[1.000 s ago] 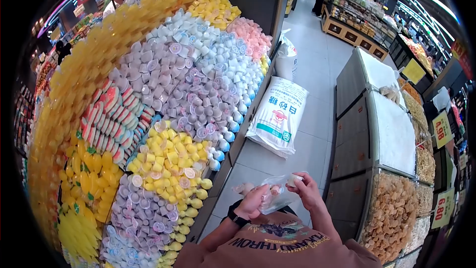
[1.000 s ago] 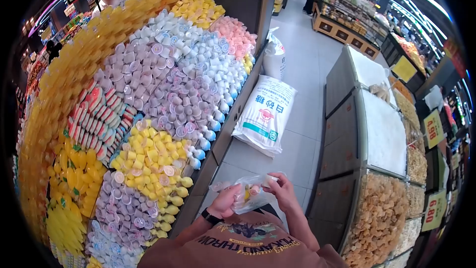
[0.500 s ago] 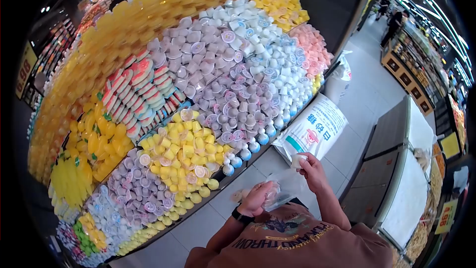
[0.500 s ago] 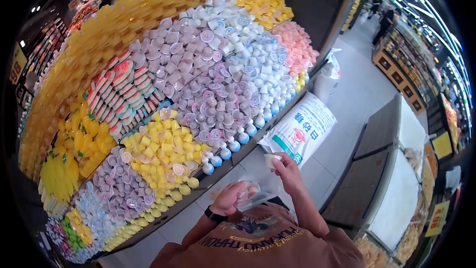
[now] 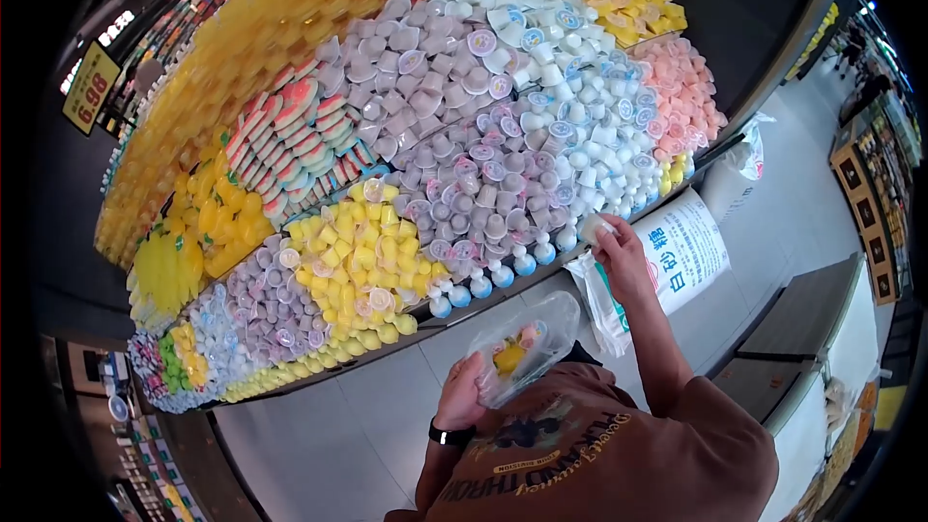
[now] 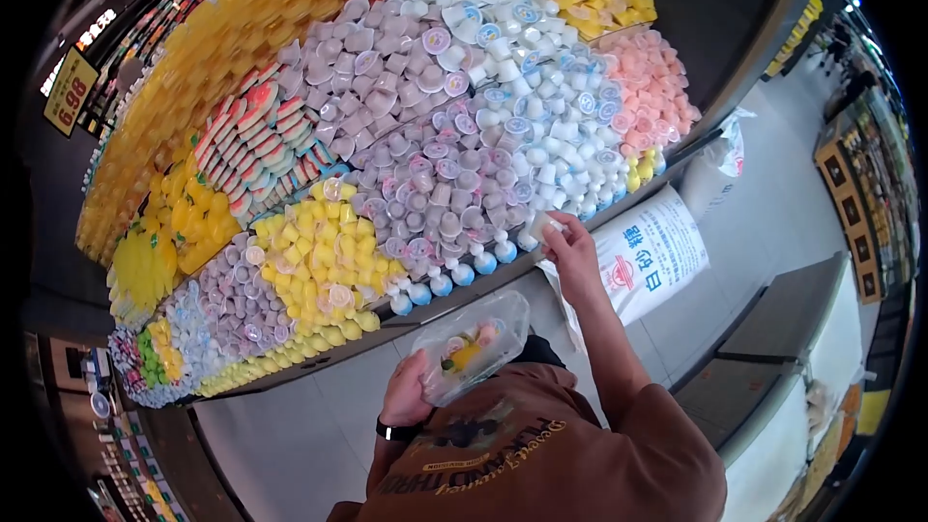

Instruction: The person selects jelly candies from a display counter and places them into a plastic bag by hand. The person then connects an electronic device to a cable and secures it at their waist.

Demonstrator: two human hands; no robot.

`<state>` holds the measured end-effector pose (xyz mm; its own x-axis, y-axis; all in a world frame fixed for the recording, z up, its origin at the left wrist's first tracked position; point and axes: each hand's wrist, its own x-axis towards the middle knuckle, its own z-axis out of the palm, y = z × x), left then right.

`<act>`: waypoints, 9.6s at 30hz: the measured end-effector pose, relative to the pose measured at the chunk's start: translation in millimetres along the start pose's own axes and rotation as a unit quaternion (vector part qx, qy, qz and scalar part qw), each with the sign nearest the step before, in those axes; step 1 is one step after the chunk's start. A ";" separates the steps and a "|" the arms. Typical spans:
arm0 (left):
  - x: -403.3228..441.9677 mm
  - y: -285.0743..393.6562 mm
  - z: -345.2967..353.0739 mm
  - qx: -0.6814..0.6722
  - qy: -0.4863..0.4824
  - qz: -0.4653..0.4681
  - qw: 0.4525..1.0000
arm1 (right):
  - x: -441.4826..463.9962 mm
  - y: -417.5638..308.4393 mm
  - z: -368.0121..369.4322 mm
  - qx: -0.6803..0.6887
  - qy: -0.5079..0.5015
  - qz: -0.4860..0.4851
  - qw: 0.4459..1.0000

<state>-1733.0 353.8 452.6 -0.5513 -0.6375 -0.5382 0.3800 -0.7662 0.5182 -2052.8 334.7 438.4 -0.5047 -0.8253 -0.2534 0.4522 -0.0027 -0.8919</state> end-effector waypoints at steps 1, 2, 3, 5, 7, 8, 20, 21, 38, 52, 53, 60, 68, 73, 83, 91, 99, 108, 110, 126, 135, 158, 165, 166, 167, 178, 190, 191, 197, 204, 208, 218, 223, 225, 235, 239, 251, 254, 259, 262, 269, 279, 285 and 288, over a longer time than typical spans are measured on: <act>-1.1 -2.6 3.7 -0.003 0.002 0.008 1.000 | 8.7 -4.0 -0.7 -0.013 0.001 -0.002 1.000; -0.8 -6.4 5.9 -0.014 0.009 0.014 1.000 | 18.3 -7.9 -2.6 -0.029 0.003 -0.024 0.999; 0.0 -9.1 7.5 -0.023 0.014 0.021 0.999 | 29.4 -12.8 -3.3 -0.044 0.003 -0.047 0.998; 1.9 -13.8 6.4 -0.026 0.032 0.043 0.998 | 52.3 -31.1 3.1 -0.056 0.003 -0.091 0.994; 8.4 -20.4 3.2 -0.014 0.052 0.068 0.996 | 83.6 -50.7 4.3 -0.061 0.002 -0.132 0.989; 10.5 -21.3 7.4 -0.016 0.058 0.077 0.995 | 99.6 -62.3 7.1 -0.060 0.004 -0.151 0.987; 22.6 -35.7 47.9 -0.043 0.168 0.159 0.972 | 316.0 -169.0 141.6 -0.258 0.005 -0.476 0.841; 23.9 -34.1 64.0 -0.050 0.203 0.157 0.965 | 334.7 -179.3 158.6 -0.290 0.023 -0.531 0.796; 38.2 -32.0 70.5 -0.015 0.199 0.156 0.967 | 406.4 -170.5 165.6 -0.474 0.038 -0.603 0.640; 33.6 -37.3 13.8 -0.058 0.151 0.132 0.978 | 18.2 -21.2 27.4 -0.220 -0.296 -0.011 0.929; 32.5 -33.9 15.8 -0.056 0.138 0.128 0.980 | 2.6 -14.7 25.0 -0.232 -0.340 -0.015 0.911; 17.2 -16.9 2.8 -0.019 0.091 0.091 0.991 | -40.5 13.3 40.9 -0.344 -0.421 -0.076 0.836; -18.9 -10.2 -26.8 0.026 0.046 0.093 0.994 | -56.4 70.7 77.5 -0.325 -0.560 -0.084 0.757; -27.4 -5.6 -39.5 0.031 0.027 0.106 0.994 | -63.0 103.7 107.9 -0.487 -0.588 0.004 0.646; -39.1 -3.3 -48.9 0.007 0.039 0.137 0.990 | -63.7 148.0 89.0 -0.590 -0.520 0.037 0.617; -35.5 -4.5 -54.3 0.055 0.002 0.112 0.992 | -77.5 136.4 105.3 -0.614 -0.457 0.166 0.621; -28.7 -7.2 -51.1 0.053 -0.008 0.108 0.993 | -80.2 157.2 85.8 -0.548 -0.450 0.201 0.676; -27.5 -9.8 -70.2 0.051 -0.028 0.106 0.993 | -84.7 168.1 68.9 -0.255 -0.447 0.147 0.845; -27.9 -5.5 -66.2 0.065 -0.020 0.110 0.992 | -77.0 153.0 88.2 -0.331 -0.447 0.183 0.810; -20.5 1.8 -52.5 0.032 0.022 0.126 0.991 | -68.3 124.6 91.1 0.099 -0.399 0.432 0.803; -16.3 1.6 -47.2 0.052 0.036 0.127 0.990 | -67.8 120.6 87.8 0.095 -0.385 0.376 0.837; 2.3 5.8 -29.3 0.035 0.078 0.080 0.993 | 47.8 -29.0 -24.5 -0.135 -0.114 0.045 0.983; 19.5 -6.5 -7.9 0.065 0.120 0.068 0.988 | 133.2 -63.9 -115.9 -0.169 0.092 -0.089 0.977; 21.3 -8.8 -1.2 0.068 0.130 0.071 0.987 | 147.8 -68.1 -126.1 -0.180 0.112 -0.108 0.971; 23.3 -11.1 4.8 0.070 0.141 0.075 0.985 | 165.2 -71.3 -136.5 -0.207 0.131 -0.128 0.961; 44.8 -32.1 40.3 0.043 0.215 0.078 0.973 | 356.0 -157.3 -151.6 -0.430 0.250 -0.348 0.795; 44.5 -48.8 27.5 0.031 0.170 0.099 0.980 | 401.6 -131.9 -177.8 -0.422 0.259 -0.317 0.809; 45.9 -49.2 26.9 0.033 0.170 0.098 0.980 | 400.4 -129.6 -180.3 -0.414 0.257 -0.320 0.813; 50.7 -40.3 56.4 0.060 0.188 0.084 0.977 | 393.1 -131.4 -186.1 -0.418 0.200 -0.315 0.828; 53.9 -45.0 41.2 0.078 0.199 0.055 0.975 | 418.5 -142.9 -174.2 -0.410 0.170 -0.361 0.820; 50.1 -47.3 45.4 0.055 0.209 0.048 0.975 | 417.9 -151.5 -166.2 -0.479 0.200 -0.304 0.799; 59.7 -41.2 71.5 0.048 0.277 0.073 0.957 | 414.3 -152.6 -213.5 -0.552 0.145 -0.378 0.729; 56.2 -55.0 53.6 -0.026 0.236 0.109 0.965 | 209.8 -93.5 -118.1 -0.246 0.017 -0.394 0.886; 53.3 -60.3 41.4 -0.031 0.215 0.113 0.969 | 140.3 -62.0 -90.2 -0.196 0.003 -0.302 0.933; 47.7 -58.0 57.8 -0.017 0.152 0.131 0.979 | 10.8 5.9 -30.6 -0.246 -0.449 0.066 0.856; 48.4 -57.7 67.1 -0.023 0.144 0.145 0.979 | 21.7 -3.8 -37.3 -0.287 -0.411 0.027 0.865; 49.4 -65.7 55.3 0.022 0.112 0.101 0.988 | 15.6 42.3 -18.2 -0.427 -0.614 -0.055 0.662; 48.6 -64.3 59.6 0.031 0.118 0.077 0.990 | 10.3 102.5 -38.0 -0.448 -0.471 0.129 0.749; 45.9 -65.7 35.4 0.046 0.097 0.081 0.991 | 9.3 135.5 -24.0 -0.410 -0.429 0.103 0.798; 41.1 -63.3 29.6 0.015 0.101 0.087 0.991 | 1.0 138.5 -7.4 -0.478 -0.449 0.093 0.749; 27.7 -53.4 -14.8 0.021 0.084 0.079 0.993 | -9.4 174.8 2.3 -0.416 -0.444 0.107 0.787; -4.4 1.2 -22.5 -0.031 0.134 0.118 0.983 | -28.2 106.8 92.3 -0.517 -0.556 0.000 0.650; -13.6 -1.9 -54.7 -0.055 0.151 0.142 0.977 | 40.2 37.2 147.1 -0.346 -0.550 -0.074 0.756; -19.6 -8.6 -74.7 -0.055 0.118 0.153 0.980 | 92.8 28.3 175.8 -0.344 -0.365 -0.165 0.849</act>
<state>-1670.0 366.9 409.1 -0.2175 -0.8293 -0.5148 0.5851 -0.5329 0.6113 -1957.6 158.8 455.4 0.1827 -0.9747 0.1290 -0.2896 -0.1787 -0.9403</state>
